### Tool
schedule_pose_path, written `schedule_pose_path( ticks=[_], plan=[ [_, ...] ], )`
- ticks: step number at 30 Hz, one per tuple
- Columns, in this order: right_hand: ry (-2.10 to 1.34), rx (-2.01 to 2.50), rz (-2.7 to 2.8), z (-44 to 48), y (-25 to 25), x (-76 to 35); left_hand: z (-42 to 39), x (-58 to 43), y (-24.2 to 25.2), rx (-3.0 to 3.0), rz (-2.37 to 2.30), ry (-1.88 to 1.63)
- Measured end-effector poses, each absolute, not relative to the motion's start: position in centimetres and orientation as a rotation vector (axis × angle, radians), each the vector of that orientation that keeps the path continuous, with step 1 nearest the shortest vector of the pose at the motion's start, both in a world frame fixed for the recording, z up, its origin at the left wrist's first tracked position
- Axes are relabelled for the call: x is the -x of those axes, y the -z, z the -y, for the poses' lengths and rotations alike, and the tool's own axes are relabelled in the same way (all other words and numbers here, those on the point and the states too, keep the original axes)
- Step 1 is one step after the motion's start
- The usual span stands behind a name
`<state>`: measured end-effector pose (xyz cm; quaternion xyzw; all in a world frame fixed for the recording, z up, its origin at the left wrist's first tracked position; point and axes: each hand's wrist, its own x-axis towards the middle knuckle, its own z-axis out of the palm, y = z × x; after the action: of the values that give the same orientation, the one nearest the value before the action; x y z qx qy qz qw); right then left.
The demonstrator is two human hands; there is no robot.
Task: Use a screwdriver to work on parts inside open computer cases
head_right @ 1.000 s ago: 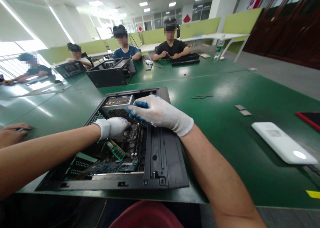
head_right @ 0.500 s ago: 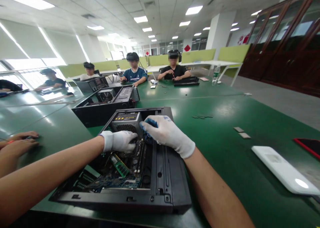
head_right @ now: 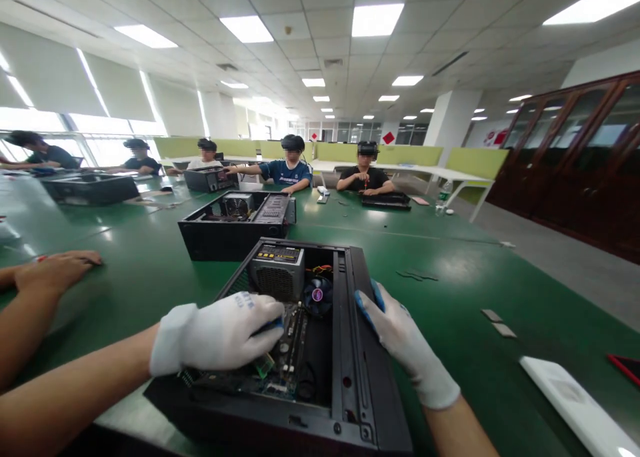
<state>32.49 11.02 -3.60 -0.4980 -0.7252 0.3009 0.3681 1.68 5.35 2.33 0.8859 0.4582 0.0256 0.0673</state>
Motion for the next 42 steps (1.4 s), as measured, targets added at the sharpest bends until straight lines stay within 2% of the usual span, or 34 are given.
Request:
schedule_pose_path(
  ticks=[6,14,22,27,29,32,35,39,42],
  plan=[
    [-0.654,1.346,1.874,-11.3,3.9,-29.2,2.2,-0.2,-2.7,-2.716,-1.489,-0.319],
    [-0.484,1.218,2.122,-12.3,5.1,-17.7,4.6,3.8,1.9,-2.913,-1.748,-0.966],
    [-0.750,1.242,2.208,-14.3,3.7,-4.9,5.0,7.7,4.5,-2.863,-2.101,-0.943],
    [-1.007,0.902,2.405,-16.0,3.9,-1.2,3.8,11.5,5.6,-2.616,-2.404,-0.931],
    [-1.007,0.801,2.504,-16.3,4.2,-0.3,3.1,13.9,5.5,-2.509,-2.543,-0.856],
    [-0.838,0.750,2.630,-17.1,4.3,0.3,1.8,17.4,4.8,-2.291,-2.827,-0.711],
    [-0.542,0.857,2.693,-19.5,3.9,0.3,0.4,19.2,5.1,-1.927,-2.982,-0.800],
    [-0.030,1.117,2.697,-24.8,2.9,0.1,-1.8,17.0,8.5,-1.850,-2.620,-0.945],
    [0.128,1.196,2.673,-28.7,2.1,0.5,-3.4,13.8,12.4,-1.990,-2.375,-0.947]
  ],
)
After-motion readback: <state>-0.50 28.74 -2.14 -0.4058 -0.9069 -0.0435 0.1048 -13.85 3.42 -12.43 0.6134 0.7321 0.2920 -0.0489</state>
